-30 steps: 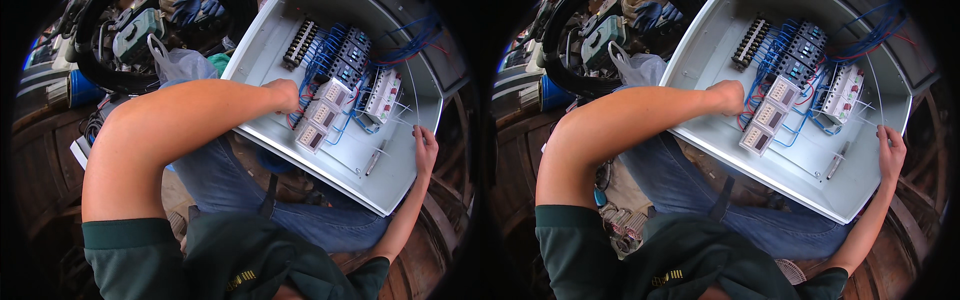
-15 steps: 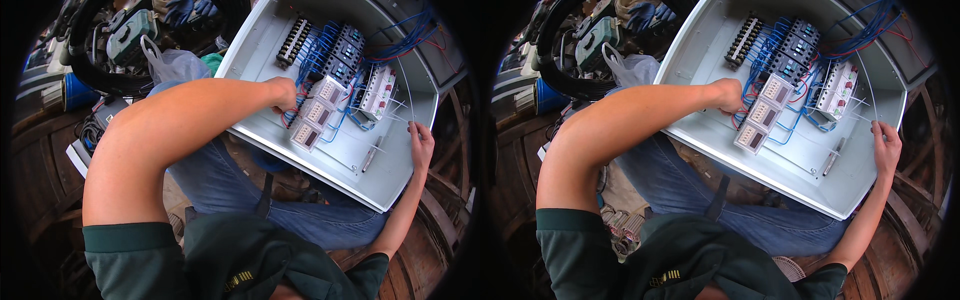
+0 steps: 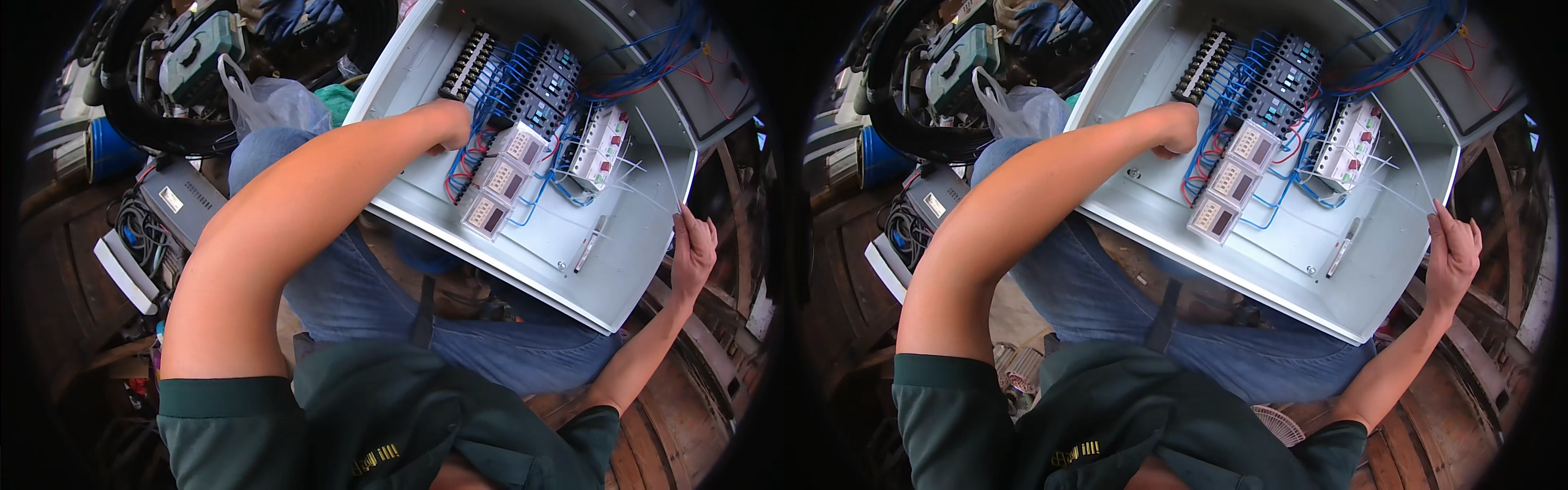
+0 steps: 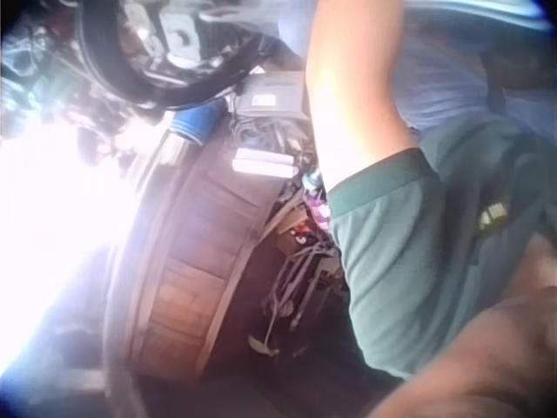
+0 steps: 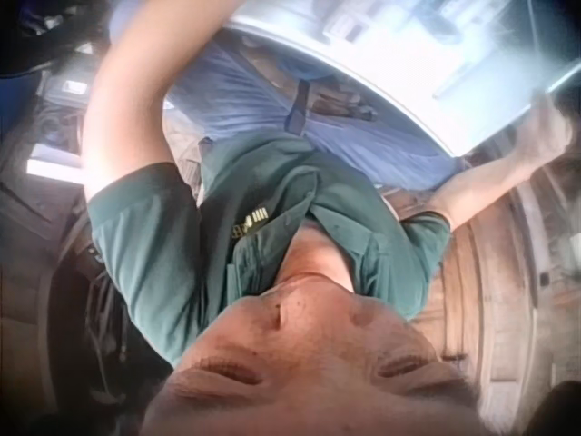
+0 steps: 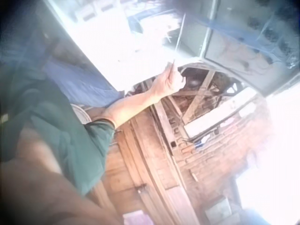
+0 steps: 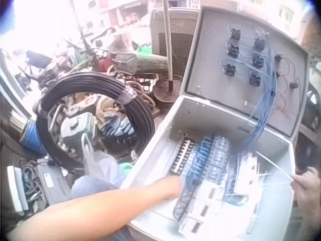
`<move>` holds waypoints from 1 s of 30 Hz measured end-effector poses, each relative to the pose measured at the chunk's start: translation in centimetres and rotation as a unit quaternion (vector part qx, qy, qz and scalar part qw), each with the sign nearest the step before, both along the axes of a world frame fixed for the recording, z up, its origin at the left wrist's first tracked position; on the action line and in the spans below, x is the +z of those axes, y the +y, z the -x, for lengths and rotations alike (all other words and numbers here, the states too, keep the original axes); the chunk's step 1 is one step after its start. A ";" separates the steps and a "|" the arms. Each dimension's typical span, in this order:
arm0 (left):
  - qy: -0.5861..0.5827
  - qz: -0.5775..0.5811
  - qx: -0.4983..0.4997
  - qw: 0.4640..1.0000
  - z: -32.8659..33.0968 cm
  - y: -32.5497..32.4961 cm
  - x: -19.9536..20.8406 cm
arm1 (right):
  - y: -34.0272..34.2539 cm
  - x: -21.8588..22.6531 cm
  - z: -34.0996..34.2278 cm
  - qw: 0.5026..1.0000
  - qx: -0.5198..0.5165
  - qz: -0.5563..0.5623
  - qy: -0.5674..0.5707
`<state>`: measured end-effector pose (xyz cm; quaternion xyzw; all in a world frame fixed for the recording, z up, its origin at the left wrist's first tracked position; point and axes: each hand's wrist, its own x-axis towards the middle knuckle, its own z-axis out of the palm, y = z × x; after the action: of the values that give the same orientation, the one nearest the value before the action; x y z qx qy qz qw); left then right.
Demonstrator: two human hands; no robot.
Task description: The person connects blue and white wires to terminals inside an open electrical panel. They strip wire ends, insert them into terminal blocks, and tighten connections using a screwdriver. The person also handles a plastic bag containing small parts.
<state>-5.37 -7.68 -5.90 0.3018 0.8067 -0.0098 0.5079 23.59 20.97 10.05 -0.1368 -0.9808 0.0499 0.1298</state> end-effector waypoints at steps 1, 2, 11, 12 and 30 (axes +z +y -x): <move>-0.006 0.015 0.000 1.000 0.1 0.6 0.4 | -2.0 1.2 0.8 1.000 0.018 0.016 0.007; -0.011 0.031 0.001 0.999 0.1 0.9 0.7 | -3.6 2.0 2.0 0.997 0.070 0.029 0.009; 0.025 -0.017 0.190 0.981 -0.6 0.5 1.0 | -12.6 3.7 12.2 0.968 0.250 0.006 -0.029; 0.027 -0.017 0.179 0.983 -0.8 0.5 1.7 | -13.0 3.5 12.9 0.965 0.261 -0.001 -0.031; 0.130 0.034 -0.102 0.986 2.3 -1.0 3.0 | -15.7 5.4 19.7 0.936 0.304 -0.142 -0.103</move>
<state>-7.64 -8.63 -2.90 0.3616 0.8299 -0.1279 0.4051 3.87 5.28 15.49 0.1836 -0.9804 -0.0676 0.0247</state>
